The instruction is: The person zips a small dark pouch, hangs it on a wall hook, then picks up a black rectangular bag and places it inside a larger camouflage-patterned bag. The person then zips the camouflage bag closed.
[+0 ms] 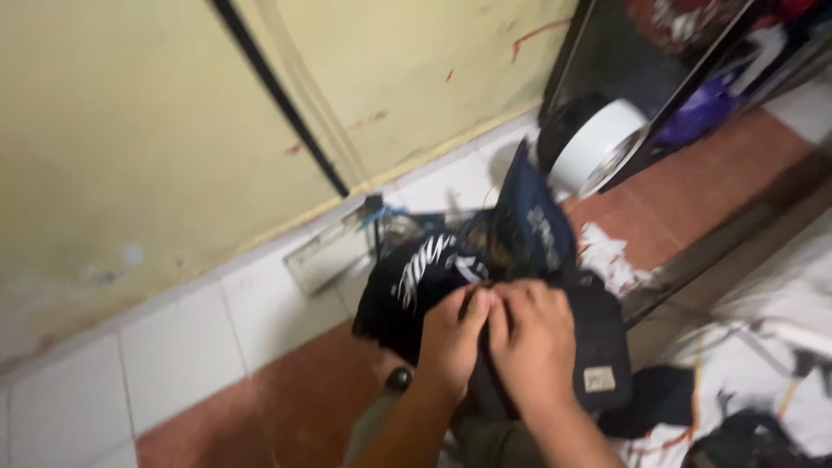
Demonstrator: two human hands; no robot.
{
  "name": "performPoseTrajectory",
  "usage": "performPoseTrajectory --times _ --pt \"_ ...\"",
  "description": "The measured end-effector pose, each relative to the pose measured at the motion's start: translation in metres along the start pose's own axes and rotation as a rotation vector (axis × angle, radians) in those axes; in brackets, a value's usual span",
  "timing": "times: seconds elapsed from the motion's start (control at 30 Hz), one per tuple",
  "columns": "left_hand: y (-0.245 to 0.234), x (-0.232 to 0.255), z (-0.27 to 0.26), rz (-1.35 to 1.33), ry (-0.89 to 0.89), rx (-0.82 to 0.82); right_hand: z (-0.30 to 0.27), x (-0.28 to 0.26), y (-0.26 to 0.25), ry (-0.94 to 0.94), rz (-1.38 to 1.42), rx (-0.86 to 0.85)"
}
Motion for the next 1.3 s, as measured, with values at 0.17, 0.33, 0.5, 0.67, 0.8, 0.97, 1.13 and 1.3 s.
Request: performPoseTrajectory --times 0.17,0.33,0.5,0.67,0.8,0.97,1.13,1.3 --pt "-0.007 -0.032 -0.052 -0.113 -0.006 0.020 -0.060 -0.006 -0.005 0.040 0.067 0.029" --pt "-0.006 -0.035 -0.086 -0.239 0.070 -0.007 -0.084 -0.023 -0.026 0.074 0.079 0.038" --pt "-0.011 -0.020 -0.093 -0.216 0.155 -0.030 -0.082 -0.039 -0.041 0.036 0.132 0.104" --pt "-0.021 0.001 -0.099 -0.239 0.176 -0.025 -0.075 -0.056 -0.046 -0.027 0.144 0.124" --pt "-0.030 0.003 -0.106 -0.223 0.173 0.013 -0.079 -0.066 -0.040 -0.048 0.148 0.128" --pt "-0.035 0.002 -0.106 -0.175 0.166 0.065 -0.084 -0.070 -0.031 -0.076 0.142 0.138" --pt "-0.041 0.010 -0.101 -0.156 0.201 0.074 -0.068 -0.065 -0.025 -0.098 0.154 0.112" --pt "-0.043 0.000 -0.081 -0.213 0.221 0.103 -0.055 -0.049 -0.007 -0.163 0.231 0.076"
Point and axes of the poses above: each hand's wrist, its own z-axis towards the middle knuckle, its own y-axis out of the palm, x = y × z, the point moved 1 cm from there along z, towards the middle knuckle, and after that the axes turned 13 degrees about z, right-handed, at the moved point
